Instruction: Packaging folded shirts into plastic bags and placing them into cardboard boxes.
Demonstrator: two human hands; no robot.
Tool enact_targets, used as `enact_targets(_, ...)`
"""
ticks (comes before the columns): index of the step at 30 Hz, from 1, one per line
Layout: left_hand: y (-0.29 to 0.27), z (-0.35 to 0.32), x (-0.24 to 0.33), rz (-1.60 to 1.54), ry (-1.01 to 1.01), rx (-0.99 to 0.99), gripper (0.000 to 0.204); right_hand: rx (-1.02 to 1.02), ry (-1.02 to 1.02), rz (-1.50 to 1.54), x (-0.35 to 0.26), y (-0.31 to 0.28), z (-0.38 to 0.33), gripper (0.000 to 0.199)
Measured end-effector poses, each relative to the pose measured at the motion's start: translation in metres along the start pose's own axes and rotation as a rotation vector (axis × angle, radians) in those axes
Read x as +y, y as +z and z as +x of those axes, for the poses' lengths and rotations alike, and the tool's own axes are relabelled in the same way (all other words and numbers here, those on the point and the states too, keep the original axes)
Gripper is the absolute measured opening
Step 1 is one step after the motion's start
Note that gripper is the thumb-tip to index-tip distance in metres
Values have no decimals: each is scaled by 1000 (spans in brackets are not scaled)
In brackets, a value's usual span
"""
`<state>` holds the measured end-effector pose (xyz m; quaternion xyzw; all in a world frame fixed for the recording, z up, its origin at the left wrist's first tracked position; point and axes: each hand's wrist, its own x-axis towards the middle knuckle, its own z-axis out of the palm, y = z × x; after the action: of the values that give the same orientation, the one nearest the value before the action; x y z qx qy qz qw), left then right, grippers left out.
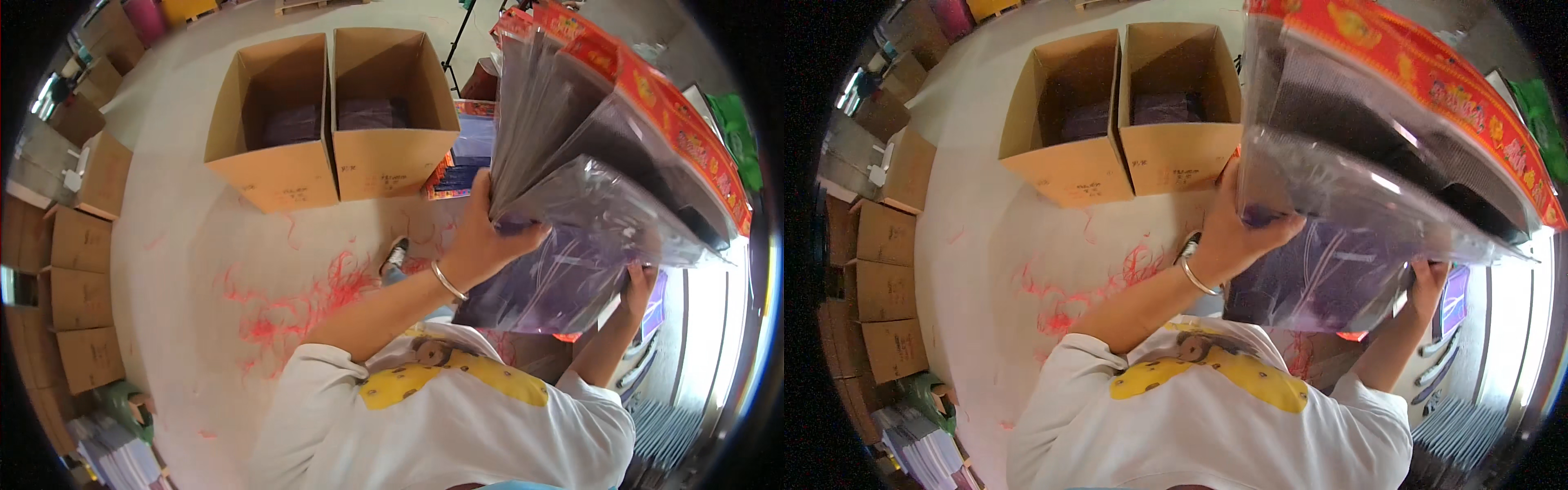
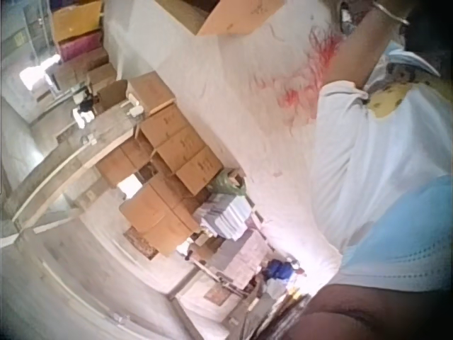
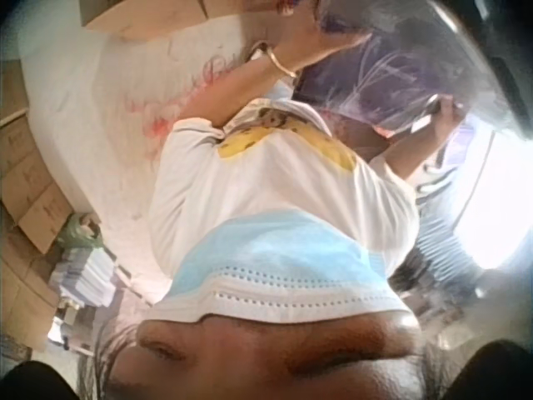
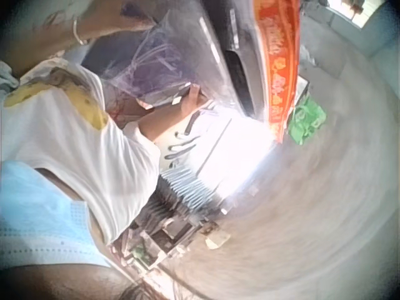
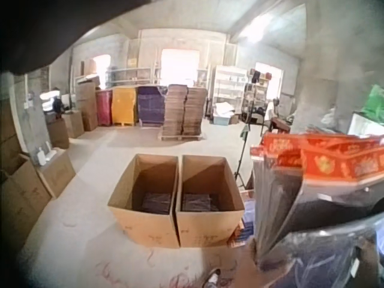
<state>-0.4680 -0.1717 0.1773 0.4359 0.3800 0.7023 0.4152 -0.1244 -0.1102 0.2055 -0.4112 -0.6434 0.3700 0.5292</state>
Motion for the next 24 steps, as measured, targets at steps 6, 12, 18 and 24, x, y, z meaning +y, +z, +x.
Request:
enact_targets(6,-57,179,-27,194,-4,81,62,105,271,229,90,129,173,54)
enact_targets(12,-151,353,-33,286,-35,186,56,-110,212,401,169,268,353,47)
enact_targets(18,-186,508,-4,500,-237,-59,51,1,371,511,220,392,423,47)
enact_targets(24,-259,641,-100,1187,-306,-473,73,-26,951,922,304,501,371,67)
